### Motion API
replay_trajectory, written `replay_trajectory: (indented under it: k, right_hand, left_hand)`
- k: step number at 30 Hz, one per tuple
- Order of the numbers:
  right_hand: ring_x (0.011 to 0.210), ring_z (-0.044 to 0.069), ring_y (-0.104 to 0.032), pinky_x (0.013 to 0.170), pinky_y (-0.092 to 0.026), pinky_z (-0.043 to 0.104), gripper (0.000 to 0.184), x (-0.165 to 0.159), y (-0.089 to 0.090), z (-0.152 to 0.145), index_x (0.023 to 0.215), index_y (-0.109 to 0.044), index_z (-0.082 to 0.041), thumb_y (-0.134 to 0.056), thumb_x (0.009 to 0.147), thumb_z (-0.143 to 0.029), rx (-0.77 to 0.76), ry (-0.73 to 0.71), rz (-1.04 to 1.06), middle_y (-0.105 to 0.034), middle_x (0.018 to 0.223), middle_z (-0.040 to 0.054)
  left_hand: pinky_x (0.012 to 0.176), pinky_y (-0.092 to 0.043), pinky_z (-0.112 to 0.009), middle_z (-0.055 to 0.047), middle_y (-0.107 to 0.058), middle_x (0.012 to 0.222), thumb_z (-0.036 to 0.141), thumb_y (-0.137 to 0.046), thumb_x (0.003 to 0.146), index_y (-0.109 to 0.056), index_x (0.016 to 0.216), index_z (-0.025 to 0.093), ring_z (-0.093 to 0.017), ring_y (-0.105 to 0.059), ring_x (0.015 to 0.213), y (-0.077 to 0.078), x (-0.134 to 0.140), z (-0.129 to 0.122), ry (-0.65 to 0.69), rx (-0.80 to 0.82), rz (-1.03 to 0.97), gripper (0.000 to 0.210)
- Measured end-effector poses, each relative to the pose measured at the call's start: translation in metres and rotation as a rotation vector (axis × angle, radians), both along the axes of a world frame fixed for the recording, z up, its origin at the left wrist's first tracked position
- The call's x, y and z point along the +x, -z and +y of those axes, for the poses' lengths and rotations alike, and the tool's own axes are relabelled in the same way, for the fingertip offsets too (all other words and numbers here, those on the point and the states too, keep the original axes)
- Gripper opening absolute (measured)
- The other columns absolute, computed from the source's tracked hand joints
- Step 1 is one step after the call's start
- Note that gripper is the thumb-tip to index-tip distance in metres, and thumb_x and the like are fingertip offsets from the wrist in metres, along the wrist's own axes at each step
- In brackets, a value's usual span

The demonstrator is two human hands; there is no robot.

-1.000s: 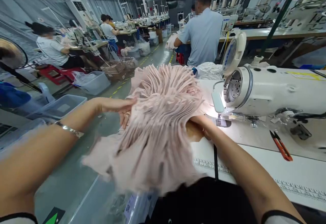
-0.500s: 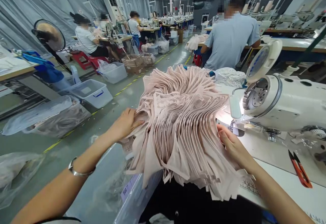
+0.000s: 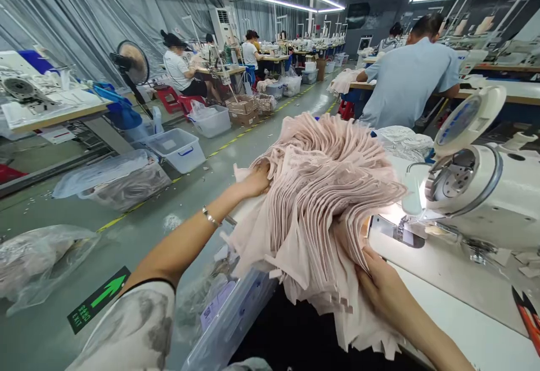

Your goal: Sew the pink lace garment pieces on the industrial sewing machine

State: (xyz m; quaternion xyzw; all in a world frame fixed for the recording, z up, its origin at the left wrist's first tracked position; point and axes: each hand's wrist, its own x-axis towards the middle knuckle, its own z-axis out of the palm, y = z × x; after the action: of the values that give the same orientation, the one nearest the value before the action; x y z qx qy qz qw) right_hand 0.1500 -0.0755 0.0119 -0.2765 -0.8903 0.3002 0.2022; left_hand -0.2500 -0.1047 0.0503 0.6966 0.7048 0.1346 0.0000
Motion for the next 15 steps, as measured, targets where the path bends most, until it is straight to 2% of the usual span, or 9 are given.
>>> replay_trajectory:
  k: [4, 7, 9, 11, 13, 15]
  right_hand:
    - [0.097, 0.03, -0.07, 0.084, -0.059, 0.046, 0.028, -0.007, 0.0, 0.0, 0.102, -0.064, -0.024, -0.042, 0.087, -0.031, 0.004, 0.052, 0.021, -0.073, 0.099, 0.0107]
    - [0.083, 0.03, -0.07, 0.076, -0.058, 0.045, 0.025, -0.013, -0.007, 0.001, 0.097, -0.062, -0.026, -0.041, 0.086, -0.031, -0.014, 0.112, 0.001, -0.071, 0.084, 0.0079]
    - [0.076, 0.029, -0.068, 0.071, -0.057, 0.043, 0.02, -0.013, -0.01, 0.002, 0.092, -0.059, -0.027, -0.041, 0.087, -0.034, -0.039, 0.163, -0.017, -0.069, 0.078, 0.0062]
    - [0.075, 0.029, -0.067, 0.067, -0.056, 0.041, 0.019, -0.009, -0.013, 0.003, 0.092, -0.057, -0.028, -0.044, 0.087, -0.04, -0.048, 0.225, -0.021, -0.07, 0.08, 0.0058]
    - [0.069, 0.028, -0.065, 0.062, -0.054, 0.04, 0.023, -0.001, -0.016, 0.005, 0.093, -0.057, -0.027, -0.049, 0.086, -0.048, -0.05, 0.284, -0.03, -0.068, 0.078, 0.0048]
    - [0.059, 0.025, -0.06, 0.056, -0.05, 0.037, 0.027, 0.006, -0.018, 0.004, 0.093, -0.056, -0.028, -0.052, 0.086, -0.053, -0.084, 0.322, -0.06, -0.063, 0.068, 0.0011]
  left_hand:
    - [0.123, -0.027, -0.042, -0.019, -0.047, 0.154, 0.03, -0.056, 0.087, -0.049, 0.145, 0.011, -0.029, -0.035, 0.149, -0.006, -0.002, 0.038, -0.101, -0.001, -0.097, 0.06]
    - [0.124, -0.024, -0.044, -0.018, -0.041, 0.157, 0.026, -0.047, 0.095, -0.039, 0.151, 0.013, -0.027, -0.033, 0.15, 0.001, 0.011, 0.041, -0.242, 0.071, -0.161, 0.058]
    - [0.121, -0.027, -0.05, -0.021, -0.042, 0.155, 0.024, -0.038, 0.098, -0.036, 0.152, 0.011, -0.03, -0.037, 0.147, 0.008, 0.02, 0.029, -0.355, 0.123, -0.202, 0.055]
    - [0.113, -0.038, -0.052, -0.023, -0.055, 0.142, 0.025, -0.032, 0.1, -0.046, 0.144, 0.01, -0.032, -0.051, 0.134, 0.013, 0.027, 0.007, -0.421, 0.123, -0.253, 0.049]
    - [0.098, -0.05, -0.047, -0.018, -0.069, 0.118, 0.035, -0.033, 0.101, -0.061, 0.125, 0.012, -0.031, -0.065, 0.112, 0.014, 0.033, -0.018, -0.404, 0.069, -0.318, 0.043]
    - [0.092, -0.054, -0.042, -0.012, -0.073, 0.11, 0.046, -0.03, 0.102, -0.066, 0.115, 0.017, -0.029, -0.069, 0.101, 0.012, 0.04, -0.038, -0.339, 0.018, -0.378, 0.048]
